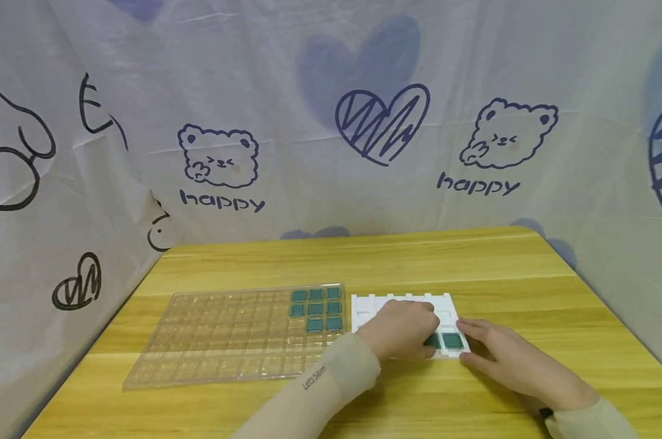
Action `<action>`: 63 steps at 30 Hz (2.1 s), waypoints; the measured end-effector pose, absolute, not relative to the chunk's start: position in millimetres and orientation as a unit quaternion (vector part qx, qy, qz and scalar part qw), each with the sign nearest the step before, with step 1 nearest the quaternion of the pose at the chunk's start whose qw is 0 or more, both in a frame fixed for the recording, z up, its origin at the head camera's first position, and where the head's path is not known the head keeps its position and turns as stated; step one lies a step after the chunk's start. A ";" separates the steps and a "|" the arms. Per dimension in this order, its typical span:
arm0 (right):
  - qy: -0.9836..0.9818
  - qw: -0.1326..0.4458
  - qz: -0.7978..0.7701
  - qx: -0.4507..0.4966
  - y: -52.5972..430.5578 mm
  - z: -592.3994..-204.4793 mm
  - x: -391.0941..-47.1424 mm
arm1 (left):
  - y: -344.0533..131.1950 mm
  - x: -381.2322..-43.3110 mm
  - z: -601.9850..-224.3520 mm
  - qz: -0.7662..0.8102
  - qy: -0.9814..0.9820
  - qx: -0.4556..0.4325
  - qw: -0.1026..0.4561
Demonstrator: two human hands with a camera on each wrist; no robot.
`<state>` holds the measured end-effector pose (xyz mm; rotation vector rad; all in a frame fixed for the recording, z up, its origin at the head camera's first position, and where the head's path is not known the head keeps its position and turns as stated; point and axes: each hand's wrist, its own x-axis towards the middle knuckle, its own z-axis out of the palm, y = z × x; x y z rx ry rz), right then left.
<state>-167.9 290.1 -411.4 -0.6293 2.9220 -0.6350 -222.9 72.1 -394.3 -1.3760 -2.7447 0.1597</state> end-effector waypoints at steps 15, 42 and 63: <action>0.955 0.053 -0.210 -0.205 290.2 -408.4 -167.2 | 70.8 -224.3 -393.4 0.036 -0.891 -0.451 0.028; 0.956 0.061 -0.209 -0.197 289.3 -408.7 -167.0 | 54.4 -228.5 -382.8 0.032 -0.901 -0.433 0.017; 0.956 0.070 -0.205 -0.196 288.8 -409.7 -169.6 | 22.7 -237.7 -382.3 0.016 -0.912 -0.410 0.013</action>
